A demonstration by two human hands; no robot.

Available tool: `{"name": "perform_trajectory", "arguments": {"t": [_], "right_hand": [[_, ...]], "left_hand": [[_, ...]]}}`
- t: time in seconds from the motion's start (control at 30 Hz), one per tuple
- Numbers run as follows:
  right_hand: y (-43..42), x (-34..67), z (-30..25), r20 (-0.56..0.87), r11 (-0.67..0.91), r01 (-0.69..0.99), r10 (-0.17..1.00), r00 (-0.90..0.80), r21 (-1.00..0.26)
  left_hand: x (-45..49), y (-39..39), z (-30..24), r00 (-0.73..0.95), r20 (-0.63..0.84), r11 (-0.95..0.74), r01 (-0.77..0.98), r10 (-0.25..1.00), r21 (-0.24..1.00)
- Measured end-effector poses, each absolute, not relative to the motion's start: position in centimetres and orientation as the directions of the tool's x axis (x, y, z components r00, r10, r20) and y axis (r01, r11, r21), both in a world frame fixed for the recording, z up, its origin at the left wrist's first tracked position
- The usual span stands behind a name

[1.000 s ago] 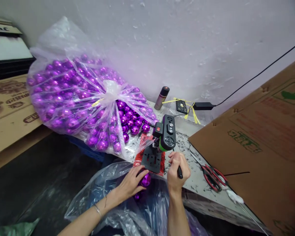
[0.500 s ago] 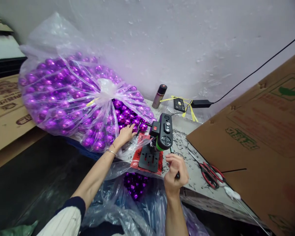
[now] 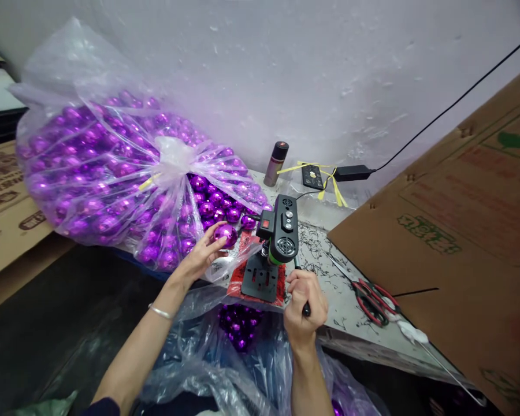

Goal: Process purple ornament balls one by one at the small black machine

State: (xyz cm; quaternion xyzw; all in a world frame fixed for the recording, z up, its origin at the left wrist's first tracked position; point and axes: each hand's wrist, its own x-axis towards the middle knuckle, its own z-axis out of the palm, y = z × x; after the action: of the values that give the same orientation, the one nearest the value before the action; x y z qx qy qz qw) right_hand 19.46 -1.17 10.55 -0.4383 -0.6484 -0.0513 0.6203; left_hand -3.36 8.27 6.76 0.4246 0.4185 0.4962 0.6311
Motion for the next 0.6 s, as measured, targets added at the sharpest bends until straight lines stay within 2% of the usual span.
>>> {"name": "perform_trajectory", "arguments": {"t": [0.13, 0.37, 0.47, 0.6], "right_hand": [[-1.2, 19.4, 10.3, 0.845, 0.605, 0.63, 0.509, 0.164, -0.487], [-1.4, 19.5, 10.0, 0.847, 0.607, 0.63, 0.506, 0.161, -0.483], [-1.3, 19.6, 9.8, 0.853, 0.61, 0.637, 0.499, 0.154, -0.472], [-1.3, 19.7, 9.5, 0.851, 0.595, 0.652, 0.5, 0.157, -0.47]], "left_hand": [[-1.9, 5.1, 5.8, 0.17, -0.217, 0.271, -0.441, 0.961, 0.855], [1.1, 3.5, 3.6, 0.239, -0.326, 0.403, -0.459, 0.915, 0.792], [1.9, 3.2, 2.9, 0.205, -0.282, 0.338, -0.34, 0.937, 0.878], [2.6, 3.2, 1.7, 0.145, -0.029, 0.031, -0.01, 0.989, 0.999]]}}
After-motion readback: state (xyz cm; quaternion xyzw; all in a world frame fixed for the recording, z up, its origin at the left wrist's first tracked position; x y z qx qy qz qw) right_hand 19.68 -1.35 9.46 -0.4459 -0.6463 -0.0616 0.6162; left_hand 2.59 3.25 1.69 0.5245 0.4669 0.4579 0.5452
